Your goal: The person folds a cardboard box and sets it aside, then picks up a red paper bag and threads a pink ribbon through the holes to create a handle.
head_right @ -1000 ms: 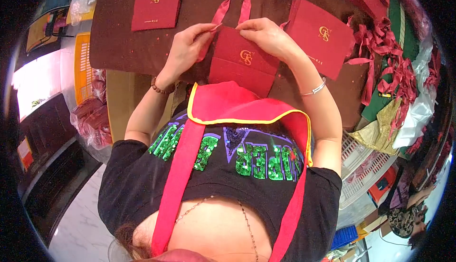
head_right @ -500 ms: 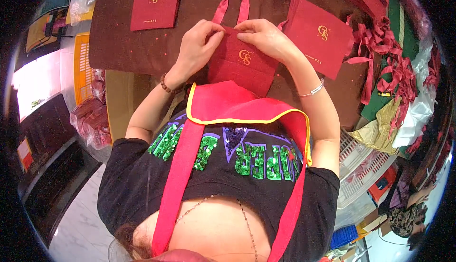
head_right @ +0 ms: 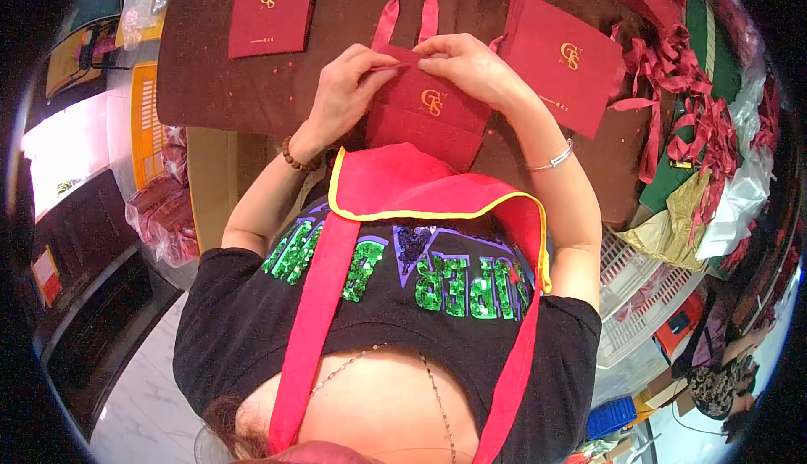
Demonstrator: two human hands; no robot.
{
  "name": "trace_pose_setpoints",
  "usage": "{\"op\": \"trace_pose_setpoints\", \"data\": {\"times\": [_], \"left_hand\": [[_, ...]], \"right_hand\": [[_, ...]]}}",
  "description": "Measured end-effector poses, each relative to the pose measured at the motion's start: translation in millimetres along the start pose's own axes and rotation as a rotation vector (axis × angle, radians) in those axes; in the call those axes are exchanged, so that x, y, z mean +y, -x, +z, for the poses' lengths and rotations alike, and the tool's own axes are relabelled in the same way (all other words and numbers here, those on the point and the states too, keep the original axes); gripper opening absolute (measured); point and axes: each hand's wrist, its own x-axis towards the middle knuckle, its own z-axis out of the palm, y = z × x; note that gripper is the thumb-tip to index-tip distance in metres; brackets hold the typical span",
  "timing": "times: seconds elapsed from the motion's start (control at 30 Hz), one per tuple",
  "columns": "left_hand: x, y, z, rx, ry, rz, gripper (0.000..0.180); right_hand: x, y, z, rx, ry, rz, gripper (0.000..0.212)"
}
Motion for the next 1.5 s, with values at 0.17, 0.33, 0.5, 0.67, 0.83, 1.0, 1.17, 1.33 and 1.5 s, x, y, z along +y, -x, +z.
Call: {"op": "trace_pose_setpoints", "data": {"times": [0.17,0.33,0.5,0.67,0.83,1.0,1.17,1.33,1.5], "left_hand": [[6,-1,-6,0.006,-0.017,-0.113,0.016],[9,1,-4,-0.063,0.017,-0.154,0.017],[7,-2,-1,-0.007,0.070,-0.176,0.018],[2,-4,-3,0.035,-0.022,-0.111,0.017],[4,-4,-3,0.031,-0.156,0.020,0.013],[11,-2,0,-0.028,-0.189,0.046,0.010],[15,-11,1,-0.065,-0.219,-0.047,0.012],[10,-12,-6,-0.140,-0.150,-0.110,0.014],[3,-6,-10,-0.142,0.046,-0.287,0.017]], "right_hand": [[2,0,0,-0.001,0.003,-0.007,0.035],[5,-1,-1,-0.007,-0.005,-0.022,0.035],[3,0,0,-0.005,-0.009,-0.025,0.033],[2,1,1,-0.003,-0.006,-0.018,0.033],[1,2,1,0.029,0.069,-0.046,0.035],[1,2,0,-0.010,-0.037,-0.004,0.037],[3,1,-1,-0.009,-0.006,-0.033,0.036],[6,2,-2,-0.021,-0.068,-0.026,0.036],[5,1,-1,-0.013,-0.101,0.012,0.034]]}}
